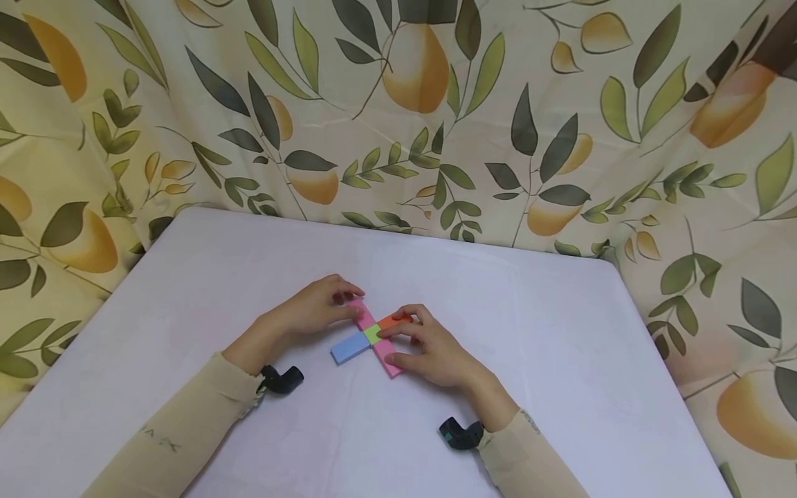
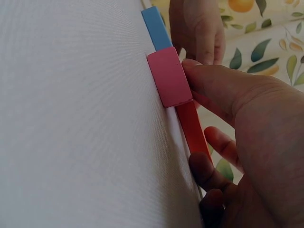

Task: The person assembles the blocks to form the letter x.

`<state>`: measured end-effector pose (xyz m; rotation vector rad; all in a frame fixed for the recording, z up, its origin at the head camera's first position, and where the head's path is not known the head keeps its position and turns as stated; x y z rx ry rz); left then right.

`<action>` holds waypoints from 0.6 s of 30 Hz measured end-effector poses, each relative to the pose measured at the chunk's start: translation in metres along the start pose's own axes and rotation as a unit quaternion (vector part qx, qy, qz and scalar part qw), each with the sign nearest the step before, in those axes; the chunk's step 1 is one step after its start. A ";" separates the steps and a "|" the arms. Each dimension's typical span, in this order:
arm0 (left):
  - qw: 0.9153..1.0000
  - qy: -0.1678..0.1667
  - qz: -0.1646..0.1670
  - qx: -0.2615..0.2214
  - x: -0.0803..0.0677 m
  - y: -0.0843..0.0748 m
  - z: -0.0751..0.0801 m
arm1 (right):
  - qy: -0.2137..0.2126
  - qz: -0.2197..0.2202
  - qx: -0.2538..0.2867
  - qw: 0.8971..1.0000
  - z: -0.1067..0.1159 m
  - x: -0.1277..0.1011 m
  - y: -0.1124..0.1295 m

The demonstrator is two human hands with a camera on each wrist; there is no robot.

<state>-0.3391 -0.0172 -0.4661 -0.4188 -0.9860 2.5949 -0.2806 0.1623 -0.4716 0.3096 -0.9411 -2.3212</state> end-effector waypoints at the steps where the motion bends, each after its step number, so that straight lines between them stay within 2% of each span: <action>1: 1.000 0.000 0.000 0.000 0.000 0.000 0.000 | 0.000 -0.001 0.000 1.000 0.000 0.000 0.000; 18: 1.000 0.001 0.007 -0.002 0.001 0.000 0.000 | -0.003 0.008 0.004 1.000 0.000 -0.002 0.001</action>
Point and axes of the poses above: each hand's wrist, its own x-axis towards the middle knuckle, its own z-axis out of the back of the hand, y = z × x, the point moved 10 cm from there along x, towards the middle knuckle, and after that the axes turned 4 degrees about z, right-handed, at the moved point
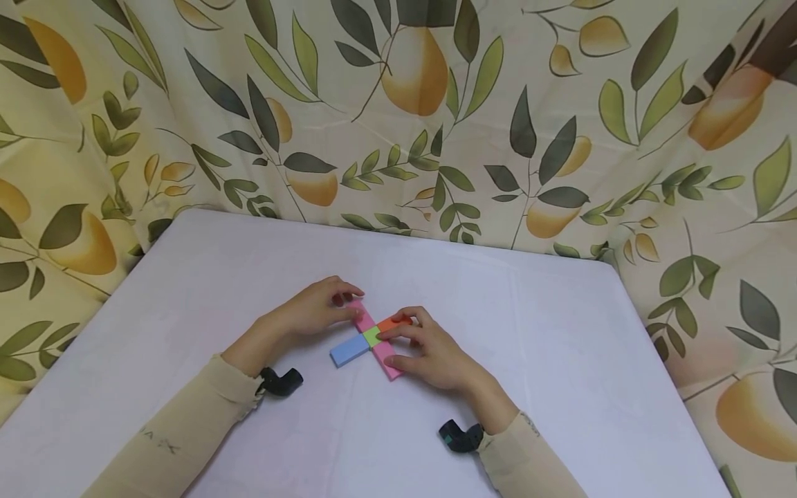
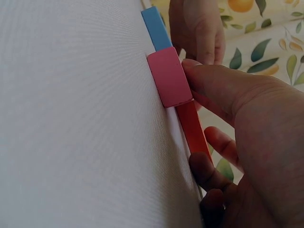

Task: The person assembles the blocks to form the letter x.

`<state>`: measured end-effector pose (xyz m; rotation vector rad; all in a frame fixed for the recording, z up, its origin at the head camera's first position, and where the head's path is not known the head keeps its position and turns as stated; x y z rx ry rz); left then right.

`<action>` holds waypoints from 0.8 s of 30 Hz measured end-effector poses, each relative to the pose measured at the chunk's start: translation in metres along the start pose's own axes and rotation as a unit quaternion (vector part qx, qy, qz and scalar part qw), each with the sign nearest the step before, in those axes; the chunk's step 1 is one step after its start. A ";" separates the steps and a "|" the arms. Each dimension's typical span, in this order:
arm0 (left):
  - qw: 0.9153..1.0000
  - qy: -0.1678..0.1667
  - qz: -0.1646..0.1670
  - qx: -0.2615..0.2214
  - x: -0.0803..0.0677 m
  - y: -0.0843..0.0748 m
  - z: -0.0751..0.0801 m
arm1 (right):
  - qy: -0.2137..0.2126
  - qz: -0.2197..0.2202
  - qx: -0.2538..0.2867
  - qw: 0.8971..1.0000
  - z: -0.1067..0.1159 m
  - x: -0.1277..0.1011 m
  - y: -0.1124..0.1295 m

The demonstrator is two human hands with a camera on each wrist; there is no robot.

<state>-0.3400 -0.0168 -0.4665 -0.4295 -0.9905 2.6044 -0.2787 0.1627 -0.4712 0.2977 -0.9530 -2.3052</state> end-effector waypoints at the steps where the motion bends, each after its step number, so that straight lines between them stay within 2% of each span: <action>1: 1.000 0.001 0.001 0.000 0.000 0.000 0.000 | 0.000 0.000 0.001 1.000 0.000 0.000 0.000; 15: 1.000 0.004 0.012 -0.014 -0.002 0.001 0.000 | 0.009 -0.004 -0.005 1.000 -0.001 0.000 0.001; 24: 1.000 0.001 0.009 -0.009 0.001 0.002 -0.001 | 0.007 -0.004 -0.004 1.000 0.000 0.000 0.001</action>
Point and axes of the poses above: each hand's wrist, its own x-axis towards the middle knuckle, its own z-axis out of the back of the hand, y = z × x, the point moved 10 cm from there along x, towards the middle knuckle, and after that the axes turned 4 degrees about z, right-handed, at the moved point
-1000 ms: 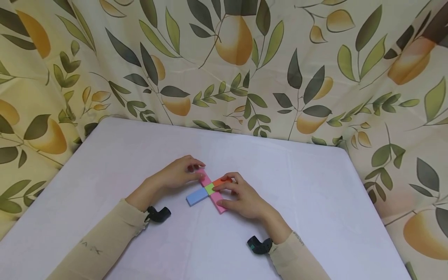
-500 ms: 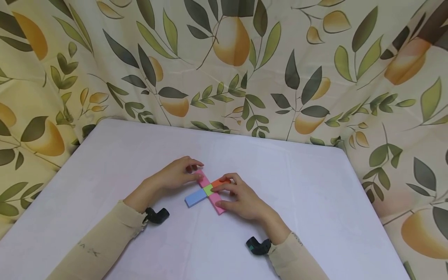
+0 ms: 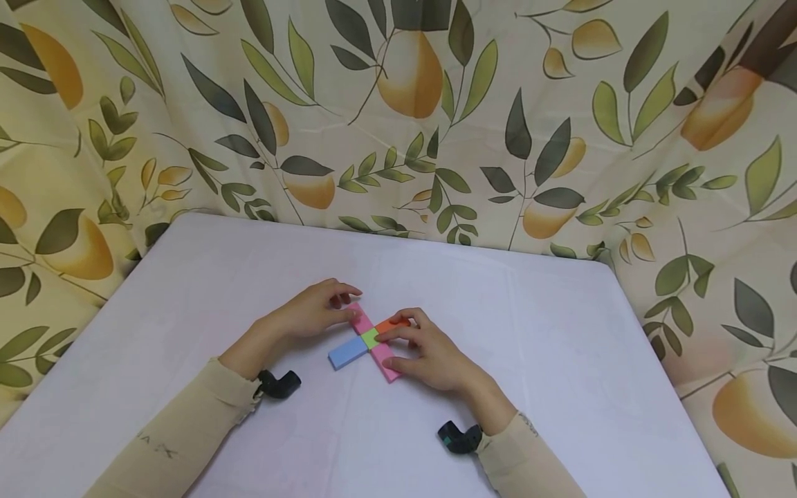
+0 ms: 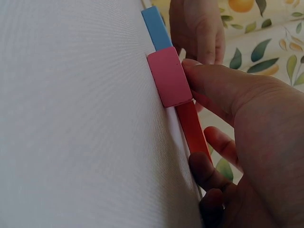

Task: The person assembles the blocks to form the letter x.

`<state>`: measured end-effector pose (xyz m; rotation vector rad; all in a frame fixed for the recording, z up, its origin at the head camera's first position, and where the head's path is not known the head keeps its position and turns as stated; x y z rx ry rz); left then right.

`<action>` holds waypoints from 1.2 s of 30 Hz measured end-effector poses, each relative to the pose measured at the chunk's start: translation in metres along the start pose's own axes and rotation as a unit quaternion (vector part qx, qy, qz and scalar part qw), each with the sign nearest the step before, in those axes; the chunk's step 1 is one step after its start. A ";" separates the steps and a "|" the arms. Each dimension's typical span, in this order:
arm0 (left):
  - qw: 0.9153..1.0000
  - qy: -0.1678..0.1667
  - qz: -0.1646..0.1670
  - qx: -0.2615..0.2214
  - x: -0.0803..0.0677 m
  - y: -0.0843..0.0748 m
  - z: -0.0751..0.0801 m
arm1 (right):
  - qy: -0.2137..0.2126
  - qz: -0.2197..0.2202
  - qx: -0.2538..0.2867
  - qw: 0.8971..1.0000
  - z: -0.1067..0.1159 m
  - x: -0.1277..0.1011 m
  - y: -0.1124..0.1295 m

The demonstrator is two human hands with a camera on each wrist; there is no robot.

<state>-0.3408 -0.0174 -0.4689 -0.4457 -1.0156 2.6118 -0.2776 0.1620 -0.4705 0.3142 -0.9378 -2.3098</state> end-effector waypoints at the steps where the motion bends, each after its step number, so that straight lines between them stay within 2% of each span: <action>1: 1.000 0.000 0.001 0.001 0.000 0.000 0.000 | 0.000 0.000 0.000 1.000 0.000 0.000 0.000; 12: 1.000 0.006 -0.001 -0.006 -0.002 -0.002 0.000 | -0.002 -0.005 0.004 1.000 -0.001 -0.002 -0.002; 26: 1.000 -0.001 -0.005 0.000 -0.002 -0.003 0.002 | -0.014 0.011 -0.012 1.000 0.002 0.000 0.002; 36: 1.000 0.002 -0.005 0.001 -0.004 -0.005 0.004 | -0.028 0.003 0.016 0.999 0.006 0.000 0.000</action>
Point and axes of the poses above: each hand's wrist, its own x-axis towards the middle knuckle, its own z-axis out of the back of the hand, y = z × x, the point moved 10 cm from there along x, towards the middle knuckle, and after that the axes turned 4 degrees about z, right-handed, at the moved point
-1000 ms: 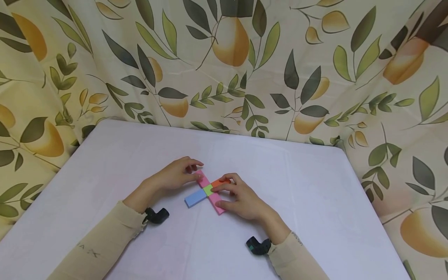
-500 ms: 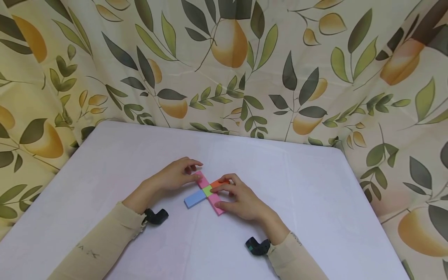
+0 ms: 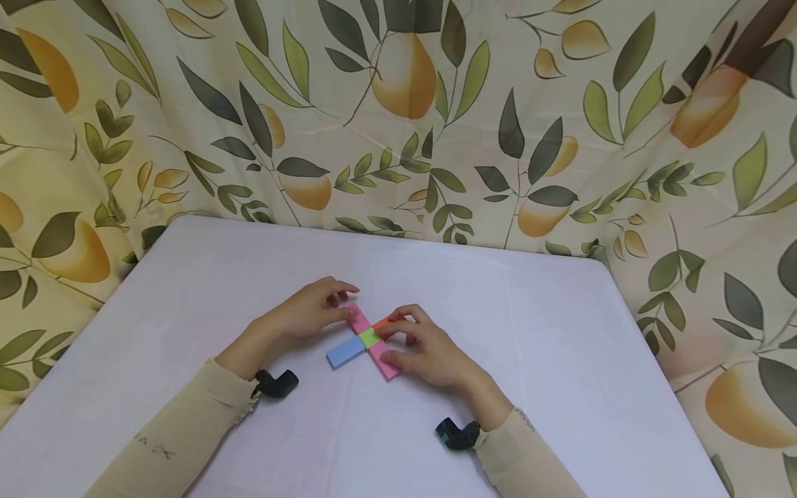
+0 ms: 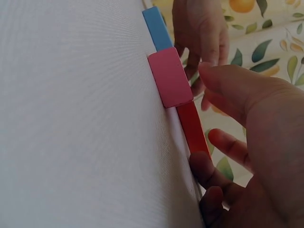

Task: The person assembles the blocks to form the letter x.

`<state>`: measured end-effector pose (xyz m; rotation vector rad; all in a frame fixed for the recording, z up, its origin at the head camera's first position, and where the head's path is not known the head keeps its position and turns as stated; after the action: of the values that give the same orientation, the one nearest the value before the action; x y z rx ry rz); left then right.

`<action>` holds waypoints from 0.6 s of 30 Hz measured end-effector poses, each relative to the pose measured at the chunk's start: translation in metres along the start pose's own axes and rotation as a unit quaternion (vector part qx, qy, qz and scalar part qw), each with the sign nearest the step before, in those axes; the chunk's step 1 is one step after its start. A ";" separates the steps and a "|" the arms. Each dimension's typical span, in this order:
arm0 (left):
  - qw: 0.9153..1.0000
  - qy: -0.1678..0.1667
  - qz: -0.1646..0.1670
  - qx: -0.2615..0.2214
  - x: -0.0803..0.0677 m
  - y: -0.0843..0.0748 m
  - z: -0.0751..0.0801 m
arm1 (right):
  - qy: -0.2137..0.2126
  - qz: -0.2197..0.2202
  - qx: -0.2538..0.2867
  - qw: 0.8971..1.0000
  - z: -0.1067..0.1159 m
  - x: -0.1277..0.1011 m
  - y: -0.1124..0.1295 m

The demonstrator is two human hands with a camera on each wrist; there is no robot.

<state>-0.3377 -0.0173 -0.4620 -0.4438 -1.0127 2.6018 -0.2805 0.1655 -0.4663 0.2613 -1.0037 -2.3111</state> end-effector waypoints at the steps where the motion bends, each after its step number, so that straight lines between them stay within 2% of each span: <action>1: 1.000 -0.001 0.000 0.001 0.000 0.000 0.001 | -0.004 0.002 0.003 1.000 0.001 0.001 0.000; 7: 1.000 -0.008 0.002 0.005 0.001 0.001 0.004 | -0.036 0.016 0.015 0.999 0.010 0.005 0.001; 12: 1.000 -0.012 0.007 0.003 0.001 0.001 0.006 | -0.051 -0.006 0.006 0.999 0.017 0.007 -0.002; 18: 1.000 -0.014 -0.007 0.000 0.000 -0.004 0.012 | -0.070 -0.037 -0.006 0.997 0.032 0.009 -0.005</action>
<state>-0.3414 -0.0212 -0.4507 -0.4010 -1.0201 2.6032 -0.3030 0.1821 -0.4469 0.1349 -1.0642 -2.4288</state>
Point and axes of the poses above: each hand's wrist, its own x-axis towards the middle knuckle, its own z-axis out of the back of the hand, y = z × x, the point moved 10 cm from there along x, towards the middle knuckle, and after that the axes turned 4 degrees about z, right-handed, at the moved point
